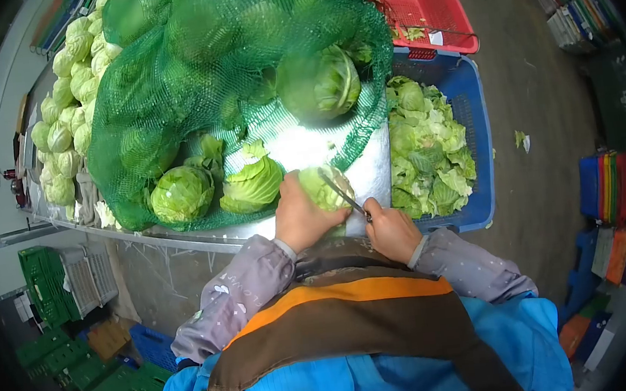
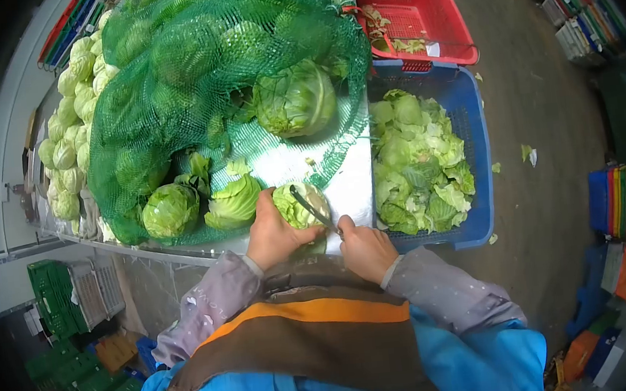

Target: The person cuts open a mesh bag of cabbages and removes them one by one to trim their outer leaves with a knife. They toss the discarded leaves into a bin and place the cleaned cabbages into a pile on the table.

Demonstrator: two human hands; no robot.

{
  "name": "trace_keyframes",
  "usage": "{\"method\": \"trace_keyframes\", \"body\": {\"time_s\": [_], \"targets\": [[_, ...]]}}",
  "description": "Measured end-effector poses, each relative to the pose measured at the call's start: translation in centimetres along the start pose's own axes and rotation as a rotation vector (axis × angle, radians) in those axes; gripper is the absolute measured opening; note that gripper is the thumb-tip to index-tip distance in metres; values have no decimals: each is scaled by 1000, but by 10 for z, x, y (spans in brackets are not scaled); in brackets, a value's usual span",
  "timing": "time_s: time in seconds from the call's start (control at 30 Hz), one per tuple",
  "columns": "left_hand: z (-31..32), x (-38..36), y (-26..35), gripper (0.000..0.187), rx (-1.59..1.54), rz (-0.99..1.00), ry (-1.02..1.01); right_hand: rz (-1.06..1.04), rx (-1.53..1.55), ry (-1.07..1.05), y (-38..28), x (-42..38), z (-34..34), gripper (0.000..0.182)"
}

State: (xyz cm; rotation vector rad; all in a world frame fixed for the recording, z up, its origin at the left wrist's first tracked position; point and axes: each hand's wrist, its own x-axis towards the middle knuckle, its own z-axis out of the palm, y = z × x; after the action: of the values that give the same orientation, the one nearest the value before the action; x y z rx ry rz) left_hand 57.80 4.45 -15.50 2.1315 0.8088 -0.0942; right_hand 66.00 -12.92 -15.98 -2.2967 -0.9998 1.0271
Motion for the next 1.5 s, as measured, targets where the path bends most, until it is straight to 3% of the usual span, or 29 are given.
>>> {"method": "trace_keyframes", "body": {"time_s": [0.13,0.23,0.3,0.33,0.37,0.4,0.43,0.5,0.53,0.57,0.63,0.67,0.7,0.73,0.77,0.83,0.9,0.97,1.1,1.17,1.27,1.37,1.43,1.5], "targets": [[6,-5,-4,94,16,40,34,115,-66,88,28,47,23,23],[-2,-3,-14,93,-10,58,35,46,36,139,22,46,12,23],[-6,1,-40,89,-375,199,-80,-17,56,209,21,32,-1,25],[-7,-2,-44,91,-581,217,-160,3,227,238,8,19,-17,29],[-13,-1,-38,91,-581,215,-143,25,402,261,-1,12,-25,32],[-19,1,-31,92,-544,289,-239,-101,472,313,1,12,-20,46],[-23,4,-28,94,-508,356,-341,-98,476,298,0,13,-15,46],[-37,17,-24,70,-408,320,-434,-179,496,198,-6,24,-13,58],[-40,30,-42,63,-489,122,-471,-198,739,160,8,36,1,66],[-45,40,-64,56,-567,-74,-505,-211,734,154,8,38,2,66],[-69,41,-75,64,-652,-387,-89,-292,920,199,6,38,6,65],[-74,28,-62,73,-59,-132,233,-296,923,201,5,39,8,65],[-81,10,-37,82,537,139,533,-291,906,235,5,40,10,64],[-86,-4,-5,102,464,360,575,-279,890,265,4,39,14,62],[-82,-13,16,111,407,492,426,-269,891,257,-3,36,11,62],[-36,-10,8,117,108,370,114,-85,473,199,-24,34,-4,55],[-13,2,-1,113,105,232,17,-164,468,218,-18,36,-4,55],[-15,7,-4,112,92,188,6,-129,89,252,-12,22,-13,56],[-26,11,2,111,-68,48,-122,-155,-173,205,-18,17,-12,57],[-22,10,3,111,-40,38,-113,-114,-130,199,-23,29,-5,53],[-17,11,0,111,-3,107,-53,-32,303,398,-21,49,10,43],[-15,11,-4,114,-10,179,-28,-36,241,298,-31,39,-14,45],[-9,7,-3,117,-34,262,-9,-123,182,343,-35,38,-25,45],[-9,2,-2,117,9,305,-15,-319,-123,361,-39,45,-38,40]]}}
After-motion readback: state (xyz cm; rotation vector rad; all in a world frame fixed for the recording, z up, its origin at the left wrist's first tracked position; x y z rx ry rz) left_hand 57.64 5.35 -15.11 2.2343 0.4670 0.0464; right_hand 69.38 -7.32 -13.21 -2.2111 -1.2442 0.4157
